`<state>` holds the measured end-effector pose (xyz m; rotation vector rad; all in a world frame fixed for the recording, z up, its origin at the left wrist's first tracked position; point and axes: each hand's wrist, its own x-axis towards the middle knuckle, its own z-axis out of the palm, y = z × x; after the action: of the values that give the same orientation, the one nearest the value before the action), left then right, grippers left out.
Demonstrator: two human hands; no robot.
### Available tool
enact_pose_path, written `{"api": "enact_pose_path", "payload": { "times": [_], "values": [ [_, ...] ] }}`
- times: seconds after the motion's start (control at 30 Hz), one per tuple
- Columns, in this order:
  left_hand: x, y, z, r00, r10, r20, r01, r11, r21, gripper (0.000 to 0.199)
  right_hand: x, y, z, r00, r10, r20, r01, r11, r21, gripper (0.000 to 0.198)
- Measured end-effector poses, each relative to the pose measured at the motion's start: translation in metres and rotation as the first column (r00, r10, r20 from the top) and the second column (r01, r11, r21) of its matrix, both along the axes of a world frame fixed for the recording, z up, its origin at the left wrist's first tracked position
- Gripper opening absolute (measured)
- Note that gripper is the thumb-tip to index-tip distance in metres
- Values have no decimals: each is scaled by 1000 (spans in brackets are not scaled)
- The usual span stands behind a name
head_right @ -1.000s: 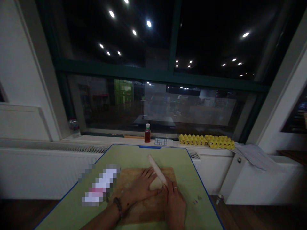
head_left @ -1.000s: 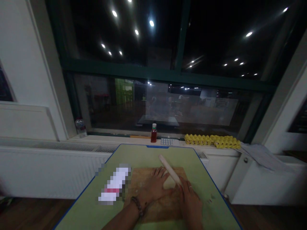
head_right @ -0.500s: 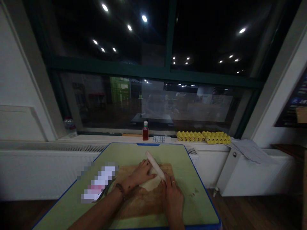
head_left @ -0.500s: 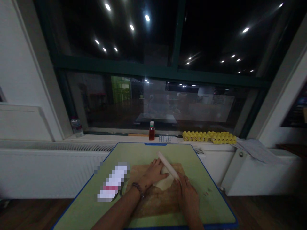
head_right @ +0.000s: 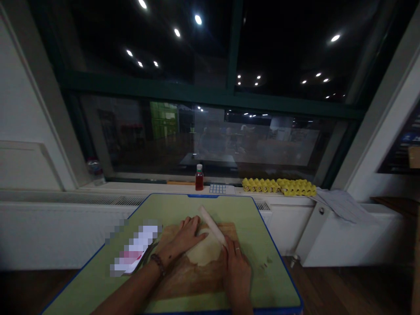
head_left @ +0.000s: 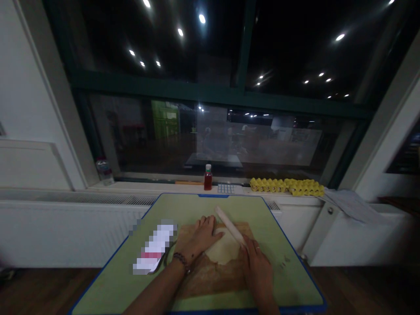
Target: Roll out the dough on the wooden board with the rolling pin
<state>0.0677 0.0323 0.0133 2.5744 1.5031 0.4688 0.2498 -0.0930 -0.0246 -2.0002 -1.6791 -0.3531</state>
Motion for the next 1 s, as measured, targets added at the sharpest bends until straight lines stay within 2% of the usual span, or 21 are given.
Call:
{"api": "enact_pose_path", "payload": {
  "times": [0.27, 0.37, 0.43, 0.53, 0.7, 0.77, 0.83, 0.9, 1.0],
  "values": [
    [-11, -30, -4, 997, -52, -55, 55, 998, 43, 46, 3, -1, -6, 999, 50, 20, -50, 999, -11, 42],
    [-13, -40, 1, 994, -24, -103, 30, 998, 54, 48, 12, 3, -7, 992, 129, -1, -129, 991, -25, 42],
    [-16, -48, 10, 990, 0, -138, 8, 998, 60, 47, 23, 6, -5, 971, 240, -4, -240, 970, -33, 41],
    [-22, -60, 30, 986, 59, -156, -49, 997, 66, 39, 41, 11, 4, 911, 412, 15, -411, 910, -50, 39],
    [-31, -71, 66, 970, 220, -101, -223, 974, -23, 33, 54, 16, 23, 845, 533, 34, -530, 845, -78, 36],
    [-31, -68, 72, 975, 218, -31, -217, 976, 35, 29, 50, 15, 26, 818, 573, 50, -567, 817, -103, 36],
    [-29, -60, 68, 987, 155, 37, -159, 974, 161, 26, 43, 12, 27, 797, 600, 68, -589, 798, -130, 37],
    [-26, -49, 55, 994, 91, 68, -105, 962, 251, 27, 35, 9, 26, 789, 609, 88, -594, 791, -149, 38],
    [-23, -34, 31, 999, 30, 45, -38, 979, 200, 30, 24, 4, 24, 810, 577, 107, -559, 814, -154, 37]
  ]
}}
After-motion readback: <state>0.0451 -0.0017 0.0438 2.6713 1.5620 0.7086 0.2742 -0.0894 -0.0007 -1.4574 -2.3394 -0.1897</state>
